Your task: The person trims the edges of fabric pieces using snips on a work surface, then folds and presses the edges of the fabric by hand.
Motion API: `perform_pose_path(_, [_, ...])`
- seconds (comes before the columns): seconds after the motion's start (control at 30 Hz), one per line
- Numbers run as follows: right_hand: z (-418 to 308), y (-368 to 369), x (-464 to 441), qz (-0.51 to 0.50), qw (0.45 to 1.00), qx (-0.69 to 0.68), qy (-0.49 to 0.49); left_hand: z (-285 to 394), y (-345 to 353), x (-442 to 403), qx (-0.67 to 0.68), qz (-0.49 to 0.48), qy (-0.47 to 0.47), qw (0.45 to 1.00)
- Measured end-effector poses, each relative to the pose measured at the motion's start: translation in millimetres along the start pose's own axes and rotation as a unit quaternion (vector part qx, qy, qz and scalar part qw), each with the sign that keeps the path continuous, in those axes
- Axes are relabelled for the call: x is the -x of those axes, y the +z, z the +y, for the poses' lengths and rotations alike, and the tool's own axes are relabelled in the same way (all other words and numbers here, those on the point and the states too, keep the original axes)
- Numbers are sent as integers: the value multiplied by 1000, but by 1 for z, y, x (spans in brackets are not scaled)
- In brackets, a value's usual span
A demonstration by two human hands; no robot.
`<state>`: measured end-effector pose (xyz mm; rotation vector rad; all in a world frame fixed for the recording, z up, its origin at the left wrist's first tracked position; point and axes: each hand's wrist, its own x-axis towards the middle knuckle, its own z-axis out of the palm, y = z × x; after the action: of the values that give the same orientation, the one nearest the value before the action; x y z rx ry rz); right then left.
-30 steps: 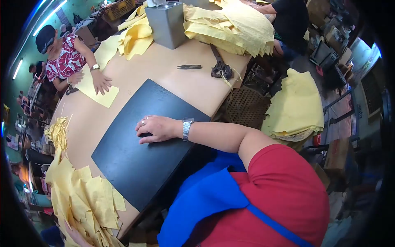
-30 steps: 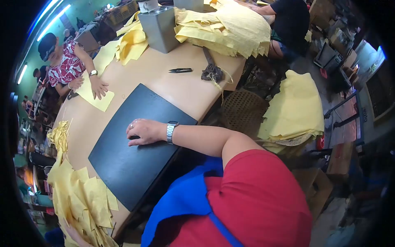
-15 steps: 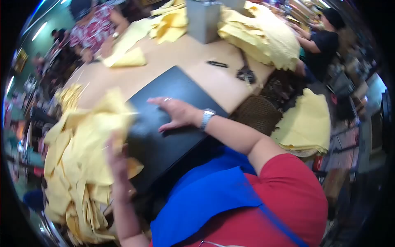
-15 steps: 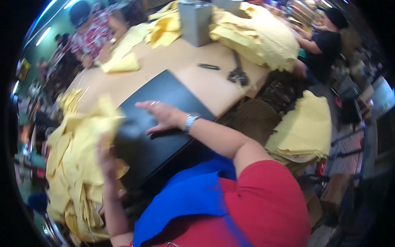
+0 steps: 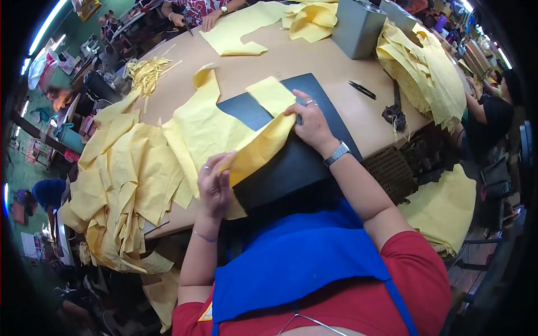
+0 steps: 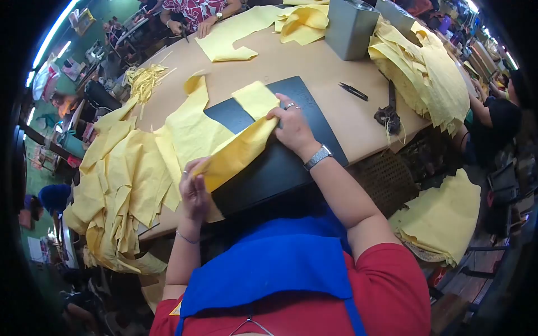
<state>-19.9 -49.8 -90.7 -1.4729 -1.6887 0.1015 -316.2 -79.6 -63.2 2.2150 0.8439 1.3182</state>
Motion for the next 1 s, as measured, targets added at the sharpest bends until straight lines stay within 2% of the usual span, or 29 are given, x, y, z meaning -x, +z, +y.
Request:
perform_pose_path(0.07, [7,-7,-1,12,1000,21,-12,4,-15,-1,7,28,-20,999])
perform_pose_path(0.13, [10,-11,0,1,1000,-24,18,8,-32,-3,-8,54,-37,998])
perform_pose_path(0.27, [4,-29,-4,-39,993,-102,49,17,-63,-6,17,43,-140,989])
perform_pose_path(0.3, [6,-31,-4,-29,993,-109,41,19,-69,-7,-11,22,-153,988])
perform_pose_path(0.4, [-7,-50,-9,46,988,-146,-29,48,-76,-11,-178,-150,-171,958])
perform_pose_path(0.43, [-17,-60,-12,69,982,-167,-48,44,-76,-6,-213,-201,-129,947])
perform_pose_path(0.47, [-24,-68,-15,92,976,-189,-66,41,-77,-1,-226,-259,-138,929])
perform_pose_path(0.53, [-28,-82,-18,98,970,-195,-112,33,-79,15,-225,-219,-181,932])
perform_pose_path(0.63, [-48,-93,-14,44,954,-273,-111,20,-109,28,-119,7,-273,954])
perform_pose_path(0.67, [-61,-92,-13,21,948,-296,-116,26,-128,24,-92,75,-268,956])
perform_pose_path(0.7, [-76,-94,-11,-2,940,-318,-121,22,-156,29,-72,135,-252,956])
perform_pose_path(0.77, [-111,-99,-3,-115,926,-344,-106,35,-197,24,31,367,-165,915])
perform_pose_path(0.8, [-132,-103,1,-171,911,-364,-90,34,-236,28,-61,435,-113,891])
perform_pose_path(0.83, [-149,-107,2,-203,893,-382,-122,42,-266,27,-103,492,-62,862])
perform_pose_path(0.87, [-162,-117,0,-258,879,-373,-148,52,-289,22,-143,527,-16,838])
perform_pose_path(0.93, [-174,-128,0,-326,821,-439,-166,70,-327,9,-230,564,59,791])
perform_pose_path(1.0, [-172,-141,3,-346,784,-508,-84,80,-342,-15,-308,543,107,774])
